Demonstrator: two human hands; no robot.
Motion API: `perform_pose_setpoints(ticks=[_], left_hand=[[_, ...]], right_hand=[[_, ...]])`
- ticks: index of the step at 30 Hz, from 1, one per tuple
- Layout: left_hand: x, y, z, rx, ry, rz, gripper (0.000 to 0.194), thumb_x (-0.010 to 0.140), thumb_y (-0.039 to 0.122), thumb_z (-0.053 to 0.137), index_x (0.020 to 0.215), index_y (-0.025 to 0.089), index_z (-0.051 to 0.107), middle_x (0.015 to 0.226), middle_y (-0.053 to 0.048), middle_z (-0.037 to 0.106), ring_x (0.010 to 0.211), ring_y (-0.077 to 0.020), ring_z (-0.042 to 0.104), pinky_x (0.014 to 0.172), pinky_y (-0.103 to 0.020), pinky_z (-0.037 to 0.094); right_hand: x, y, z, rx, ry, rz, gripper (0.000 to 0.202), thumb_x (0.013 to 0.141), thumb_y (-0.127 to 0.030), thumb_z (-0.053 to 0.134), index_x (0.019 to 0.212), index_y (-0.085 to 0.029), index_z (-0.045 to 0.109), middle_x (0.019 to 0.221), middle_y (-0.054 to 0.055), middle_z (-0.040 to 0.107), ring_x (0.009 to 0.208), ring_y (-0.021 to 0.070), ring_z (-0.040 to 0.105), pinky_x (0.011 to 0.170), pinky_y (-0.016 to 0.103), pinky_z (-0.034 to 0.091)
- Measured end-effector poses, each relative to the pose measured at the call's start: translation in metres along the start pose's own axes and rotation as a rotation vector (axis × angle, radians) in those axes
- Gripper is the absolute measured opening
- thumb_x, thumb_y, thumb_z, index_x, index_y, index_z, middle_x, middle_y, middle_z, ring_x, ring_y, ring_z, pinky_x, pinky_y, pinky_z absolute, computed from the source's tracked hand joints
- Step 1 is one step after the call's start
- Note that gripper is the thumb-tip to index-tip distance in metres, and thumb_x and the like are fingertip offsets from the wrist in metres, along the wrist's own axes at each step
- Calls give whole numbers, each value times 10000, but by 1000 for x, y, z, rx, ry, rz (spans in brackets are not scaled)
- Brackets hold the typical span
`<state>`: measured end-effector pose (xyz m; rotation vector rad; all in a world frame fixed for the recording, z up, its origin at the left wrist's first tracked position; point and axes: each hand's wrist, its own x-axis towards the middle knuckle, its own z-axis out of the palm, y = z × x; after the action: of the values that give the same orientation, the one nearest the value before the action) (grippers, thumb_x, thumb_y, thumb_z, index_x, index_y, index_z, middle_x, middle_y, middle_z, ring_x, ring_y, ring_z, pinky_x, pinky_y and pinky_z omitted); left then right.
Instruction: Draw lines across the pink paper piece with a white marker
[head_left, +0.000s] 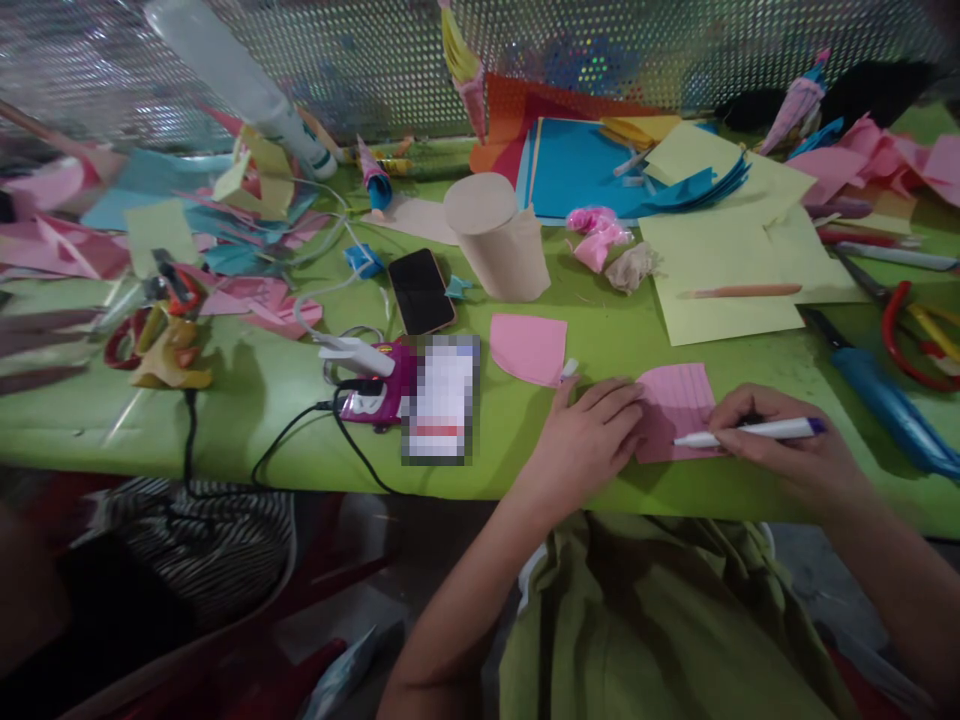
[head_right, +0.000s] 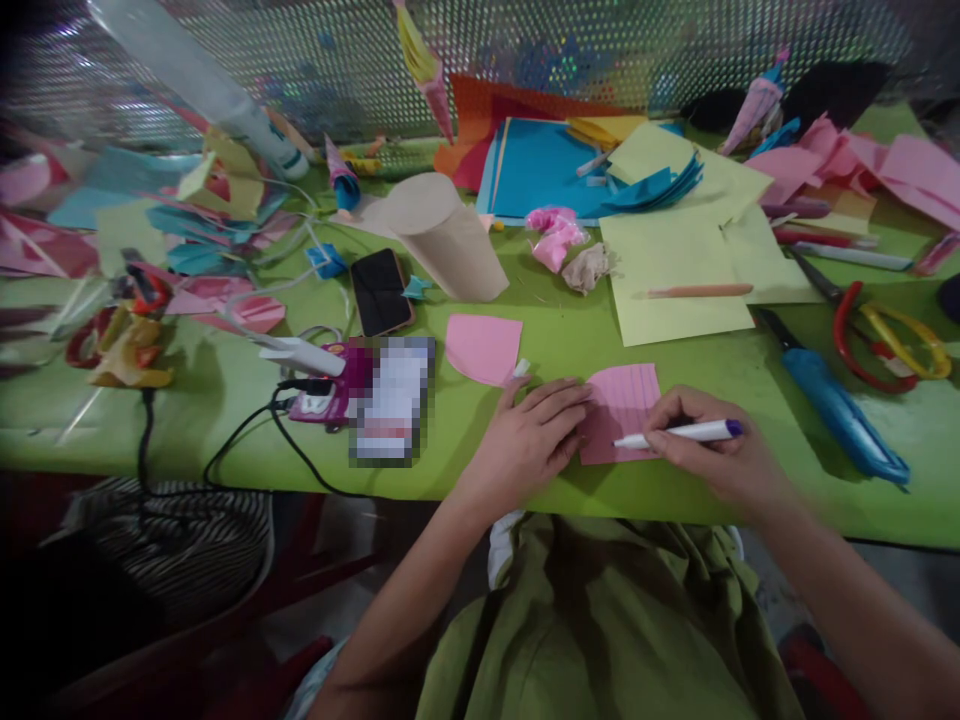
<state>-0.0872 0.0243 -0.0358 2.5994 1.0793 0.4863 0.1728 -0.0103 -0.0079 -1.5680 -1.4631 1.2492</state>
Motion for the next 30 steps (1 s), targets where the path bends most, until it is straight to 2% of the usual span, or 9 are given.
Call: perform_pose_setpoints(ticks=[3,6,9,15,23,30], left_hand=[[-1,0,0,17,-6,9,277,1064,285,565,1293,216,703,1529,-88,637,1404,-269,589,1238,-553,354],[-1,0,0,36,-13,8,231,1059,335,586,1176,207,738,1467,-81,673,1351,-282,622,1230,-560,382],[-1,0,-1,37,-9,8,252,1071,369,577,1207,214,719,1396,-66,711,1333,-269,632,1245,-563,374],[-2,1,-3,-13,14,1,302,1088,389,557,1302,211,673,1413,-73,712,1356,-245,624,1300,-572,291],[-3,0,-3,-42,33,0,293,1106,380,515,1260,201,689,1413,-76,721,1336,-239,647,1261,-550,354],[-2,1,-4,-46,25,-19,256,1108,352,513,1199,216,710,1385,-66,737,1330,-236,655,1247,-548,361]], right_hand=[[13,-3,0,-4,122,-42,258,880,-519,769,891,-267,718,802,17,682,720,198,594,618,330,429],[29,-10,4,-90,173,-98,275,887,-533,756,922,-261,724,849,23,709,741,200,613,644,333,470],[41,-14,11,-129,174,-131,266,891,-515,750,915,-253,708,845,19,713,729,193,616,652,331,484],[49,-10,15,-153,172,-161,203,911,-444,731,906,-245,691,822,13,696,735,186,621,640,317,487],[48,-7,15,-184,121,-132,243,943,-485,705,947,-243,683,874,30,714,782,201,646,671,332,527],[43,-11,15,-184,86,-131,205,947,-468,697,894,-270,682,907,44,753,817,239,677,712,376,540]])
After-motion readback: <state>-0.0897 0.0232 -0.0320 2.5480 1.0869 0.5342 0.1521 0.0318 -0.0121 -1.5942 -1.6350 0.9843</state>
